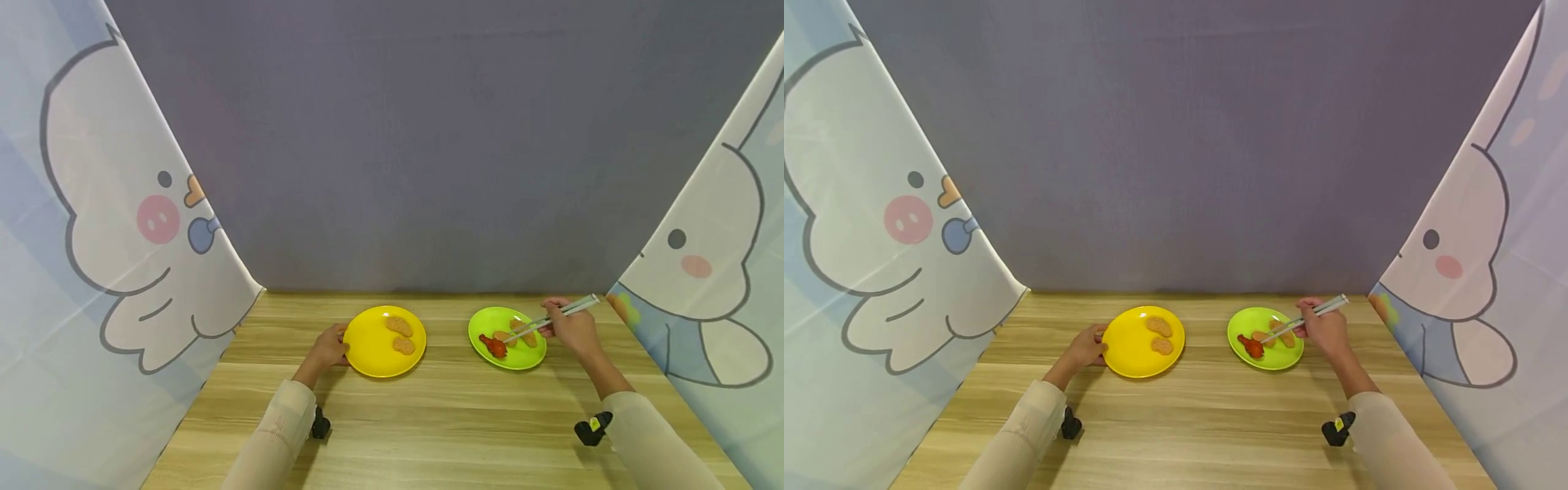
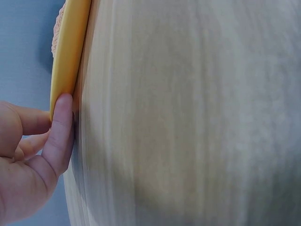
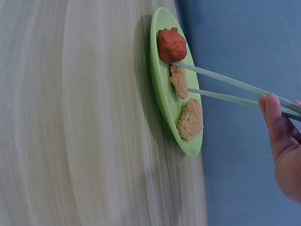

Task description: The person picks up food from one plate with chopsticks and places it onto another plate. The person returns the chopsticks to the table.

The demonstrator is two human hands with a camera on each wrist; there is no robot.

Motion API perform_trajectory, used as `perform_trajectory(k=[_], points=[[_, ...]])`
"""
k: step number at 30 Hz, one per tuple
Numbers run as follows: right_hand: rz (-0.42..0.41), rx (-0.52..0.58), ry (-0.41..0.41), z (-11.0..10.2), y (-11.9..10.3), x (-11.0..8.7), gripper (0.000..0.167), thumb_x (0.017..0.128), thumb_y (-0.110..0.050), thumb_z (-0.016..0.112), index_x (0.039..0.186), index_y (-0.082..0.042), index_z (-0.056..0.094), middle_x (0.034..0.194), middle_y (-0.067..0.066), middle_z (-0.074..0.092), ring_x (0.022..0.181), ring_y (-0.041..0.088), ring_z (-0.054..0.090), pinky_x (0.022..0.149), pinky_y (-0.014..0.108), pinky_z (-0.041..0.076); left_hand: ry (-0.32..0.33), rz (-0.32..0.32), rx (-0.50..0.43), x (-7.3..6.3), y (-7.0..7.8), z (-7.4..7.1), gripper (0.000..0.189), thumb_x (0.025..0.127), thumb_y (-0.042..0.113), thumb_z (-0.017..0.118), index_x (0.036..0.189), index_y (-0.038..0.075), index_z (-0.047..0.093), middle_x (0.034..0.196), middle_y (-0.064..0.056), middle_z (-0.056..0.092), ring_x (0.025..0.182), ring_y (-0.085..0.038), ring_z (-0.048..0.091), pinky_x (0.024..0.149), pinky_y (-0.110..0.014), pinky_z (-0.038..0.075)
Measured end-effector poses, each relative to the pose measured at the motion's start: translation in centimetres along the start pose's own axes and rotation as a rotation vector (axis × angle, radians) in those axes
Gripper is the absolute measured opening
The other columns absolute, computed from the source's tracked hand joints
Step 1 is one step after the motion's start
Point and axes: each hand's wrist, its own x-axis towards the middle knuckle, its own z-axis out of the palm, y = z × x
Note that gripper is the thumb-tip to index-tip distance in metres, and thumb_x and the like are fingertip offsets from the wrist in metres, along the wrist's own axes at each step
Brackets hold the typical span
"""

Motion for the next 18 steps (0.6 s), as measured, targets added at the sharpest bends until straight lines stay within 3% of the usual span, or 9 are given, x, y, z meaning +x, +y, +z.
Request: perform_trajectory(k=[5,10,18], points=[[-0.007,0.022,0.019,0.3,-0.1,-0.1,0.039,0.106,-0.02,0.046,0.121,0.013,0.061,0.074,0.017,0.072,0.052,0.003,0.068,0.055,0.033,0.063,0.002,-0.001,0.0,-0.1,-0.1,0.1,0.053,0.095,-0.01,0.055,0.147,0.001,0.049,0.112,-0.027,0.063,0.075,-0.022,0.071,0.062,-0.037,0.065],[-0.034,0.051,0.049,0.3,-0.3,-0.1,0.033,0.106,-0.019,0.047,0.115,0.009,0.062,0.069,0.006,0.071,0.053,0.005,0.069,0.055,0.033,0.063,0.004,0.007,0.01,0.0,-0.2,0.1,0.052,0.095,-0.01,0.055,0.146,0.0,0.049,0.111,-0.027,0.063,0.075,-0.022,0.071,0.062,-0.037,0.065],[-0.04,0.195,0.064,0.4,-1.2,0.2,0.017,0.105,-0.017,0.053,0.097,-0.021,0.067,0.075,-0.004,0.066,0.057,0.007,0.072,0.054,0.028,0.062,0.005,-0.007,0.009,0.1,-0.2,0.1,0.053,0.096,-0.009,0.055,0.147,0.0,0.047,0.115,-0.028,0.064,0.076,-0.023,0.072,0.063,-0.036,0.065]])
